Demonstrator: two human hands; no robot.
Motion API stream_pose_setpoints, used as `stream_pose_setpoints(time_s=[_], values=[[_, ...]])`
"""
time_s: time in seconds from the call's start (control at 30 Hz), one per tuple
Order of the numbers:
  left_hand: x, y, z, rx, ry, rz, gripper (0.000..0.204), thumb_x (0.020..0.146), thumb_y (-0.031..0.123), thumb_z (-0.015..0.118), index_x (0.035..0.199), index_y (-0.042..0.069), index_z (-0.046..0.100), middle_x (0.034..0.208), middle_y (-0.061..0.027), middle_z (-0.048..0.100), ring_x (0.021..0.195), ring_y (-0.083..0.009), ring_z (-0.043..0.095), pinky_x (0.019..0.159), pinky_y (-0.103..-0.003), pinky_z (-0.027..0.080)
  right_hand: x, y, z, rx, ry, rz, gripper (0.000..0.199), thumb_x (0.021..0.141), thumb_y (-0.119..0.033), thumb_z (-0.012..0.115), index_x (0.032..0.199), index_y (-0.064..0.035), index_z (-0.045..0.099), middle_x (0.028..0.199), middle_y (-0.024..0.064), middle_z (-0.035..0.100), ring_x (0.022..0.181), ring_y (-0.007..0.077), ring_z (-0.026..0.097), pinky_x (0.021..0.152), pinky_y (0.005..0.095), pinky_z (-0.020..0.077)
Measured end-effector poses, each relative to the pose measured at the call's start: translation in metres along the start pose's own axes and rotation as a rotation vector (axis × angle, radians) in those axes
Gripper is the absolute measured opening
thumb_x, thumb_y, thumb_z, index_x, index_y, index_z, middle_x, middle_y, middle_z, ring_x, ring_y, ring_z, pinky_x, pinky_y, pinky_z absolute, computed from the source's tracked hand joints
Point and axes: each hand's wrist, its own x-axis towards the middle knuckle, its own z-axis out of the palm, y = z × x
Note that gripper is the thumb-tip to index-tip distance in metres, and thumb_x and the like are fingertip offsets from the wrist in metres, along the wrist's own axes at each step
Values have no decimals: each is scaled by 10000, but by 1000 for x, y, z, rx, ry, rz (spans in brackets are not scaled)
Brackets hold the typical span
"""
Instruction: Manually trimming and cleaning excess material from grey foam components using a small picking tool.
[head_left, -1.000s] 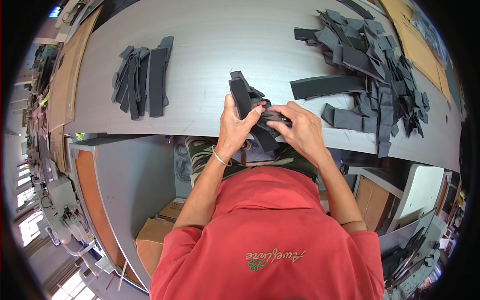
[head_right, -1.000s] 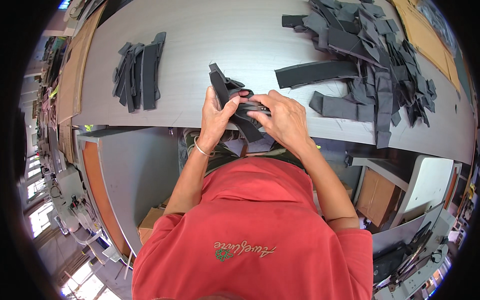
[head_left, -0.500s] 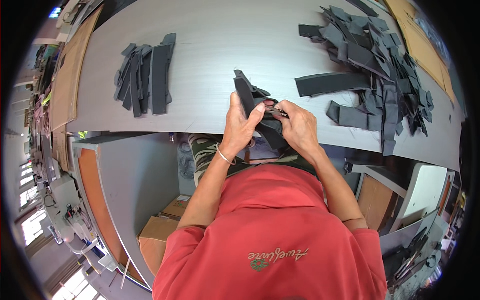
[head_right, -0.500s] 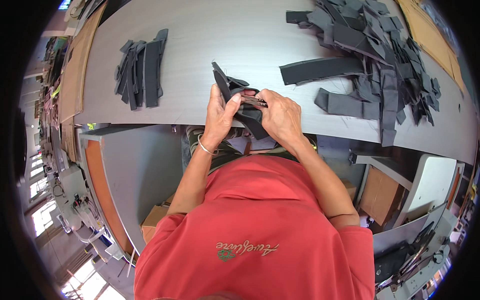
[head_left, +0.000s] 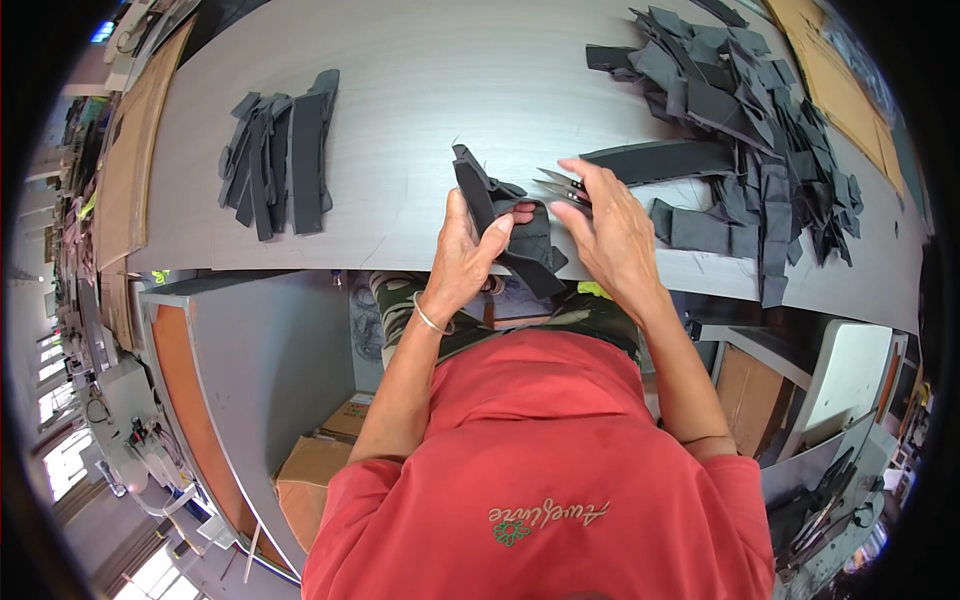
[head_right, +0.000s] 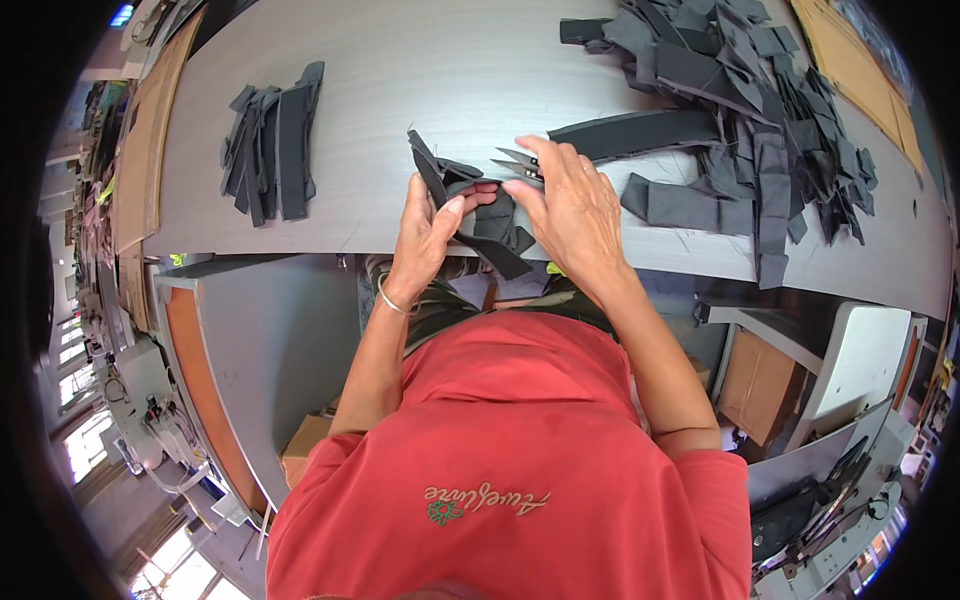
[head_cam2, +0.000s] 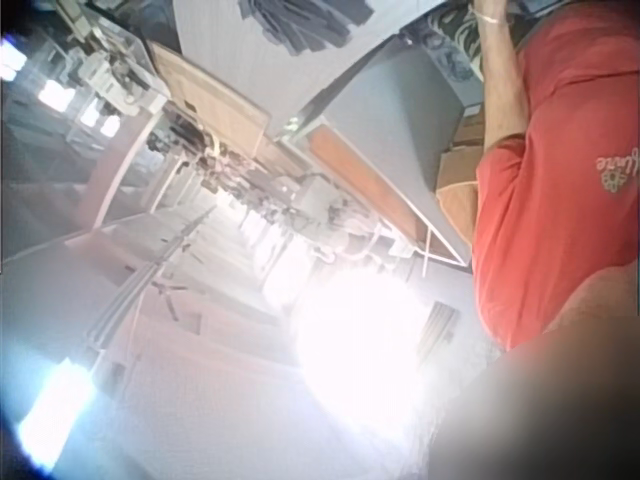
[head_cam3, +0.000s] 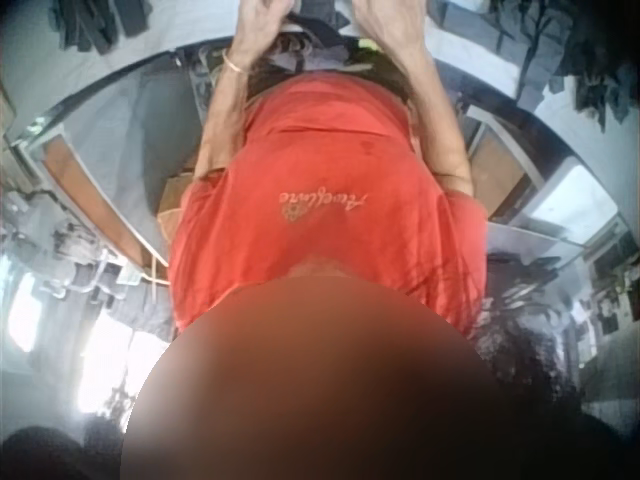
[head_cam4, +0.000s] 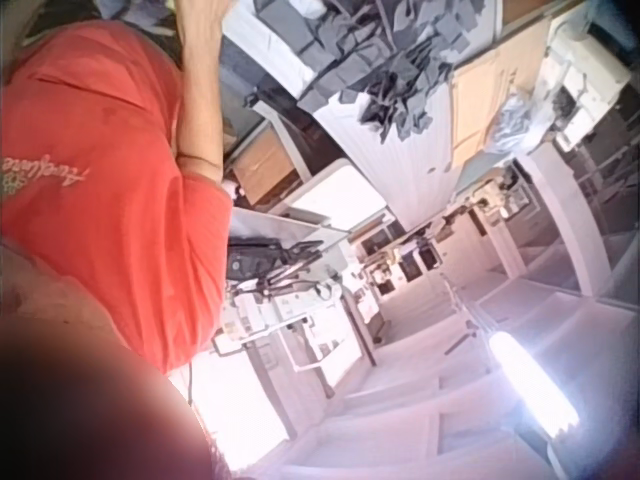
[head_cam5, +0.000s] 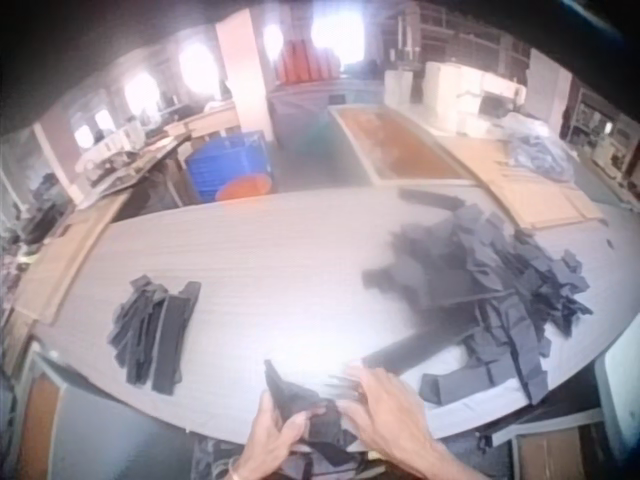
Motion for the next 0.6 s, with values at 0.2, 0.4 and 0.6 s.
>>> stream_pose_setpoints(time_s=[0.2,0.4,0.6], values=[[1,2,4,0,2,-13,254,929,73,517,1082,-22,337,1094,-191,592,1010,-204,611,860,-305,489,-20,-7,-19,-24,-380,-122,113,833,-127,619,922,-56,625,797,93,648,742,292,623,667,384,481],[1,-5,4,1,14,20,265,922,78,526,1087,-17,341,1080,-194,608,1007,-188,609,859,-300,490,-22,-10,-2,-222,-357,-142,71,825,-134,624,830,-68,599,737,84,628,678,271,598,603,395,454],[1,-5,1,25,-18,7,285,939,103,511,1122,-16,328,1119,-193,574,1044,-218,596,891,-322,481,-21,-8,6,-179,-354,-184,78,819,-138,627,815,-67,593,742,76,621,684,266,591,609,398,443]])
